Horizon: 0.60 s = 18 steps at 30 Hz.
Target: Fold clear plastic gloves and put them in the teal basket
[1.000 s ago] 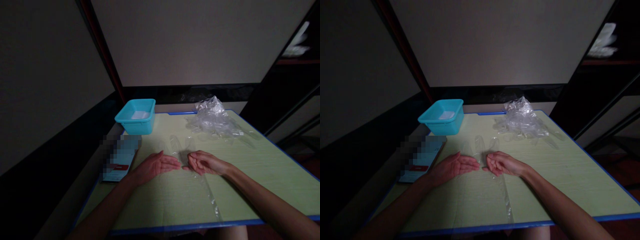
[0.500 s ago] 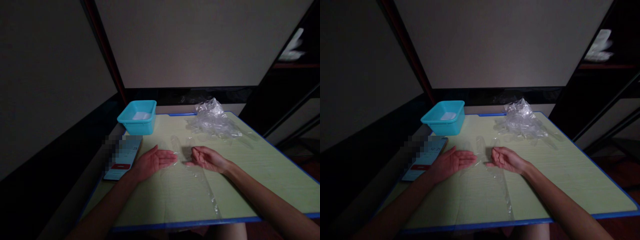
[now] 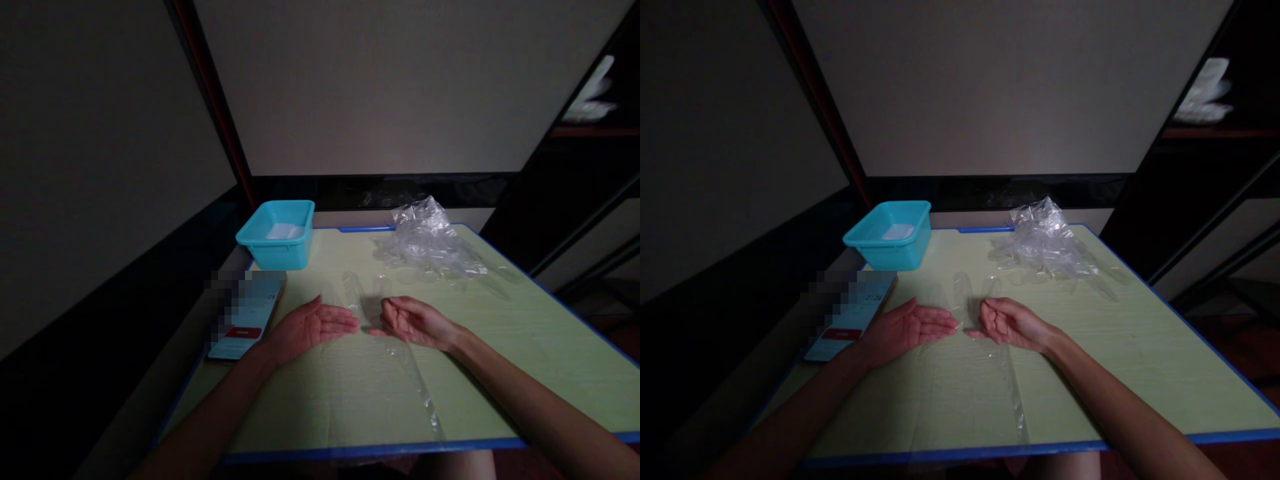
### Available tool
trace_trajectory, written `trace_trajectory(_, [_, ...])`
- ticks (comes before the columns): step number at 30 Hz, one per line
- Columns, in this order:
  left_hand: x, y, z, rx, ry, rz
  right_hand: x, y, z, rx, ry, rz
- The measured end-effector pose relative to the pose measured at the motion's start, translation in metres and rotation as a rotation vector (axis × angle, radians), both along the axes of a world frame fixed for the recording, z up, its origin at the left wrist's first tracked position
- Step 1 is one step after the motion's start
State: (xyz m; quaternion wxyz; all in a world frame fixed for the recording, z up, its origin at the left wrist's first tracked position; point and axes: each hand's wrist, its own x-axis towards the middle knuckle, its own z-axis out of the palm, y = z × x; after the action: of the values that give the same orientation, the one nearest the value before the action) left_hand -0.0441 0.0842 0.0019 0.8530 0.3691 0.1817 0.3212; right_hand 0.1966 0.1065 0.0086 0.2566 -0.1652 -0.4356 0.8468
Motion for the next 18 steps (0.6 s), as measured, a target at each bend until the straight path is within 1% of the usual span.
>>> trace_trajectory(2, [0.001,0.0,-0.002,-0.001,0.014,-0.019,-0.001,-0.001,-0.001,0.03,-0.018,0.026])
trace_trajectory(6, [0.003,0.0,-0.003,0.009,0.018,-0.039,-0.003,-0.003,-0.003,0.113,-0.081,0.023])
trace_trajectory(9, [0.002,0.0,-0.002,0.006,0.009,-0.055,-0.004,-0.003,-0.004,0.115,-0.081,-0.002])
trace_trajectory(11, [0.0,0.001,0.001,-0.011,-0.035,-0.045,-0.003,0.0,-0.003,0.105,-0.056,-0.073])
trace_trajectory(12, [-0.001,0.002,0.002,-0.018,-0.06,-0.025,-0.002,0.001,-0.002,0.134,-0.062,-0.14])
trace_trajectory(15, [-0.005,0.002,0.005,-0.03,-0.104,0.06,0.004,0.002,0.002,0.317,-0.158,-0.361])
trace_trajectory(16, [-0.006,0.002,0.005,-0.031,-0.105,0.077,0.007,0.0,0.005,0.38,-0.199,-0.407])
trace_trajectory(18, [-0.007,0.001,0.005,-0.029,-0.094,0.085,0.014,-0.008,0.013,0.509,-0.288,-0.425])
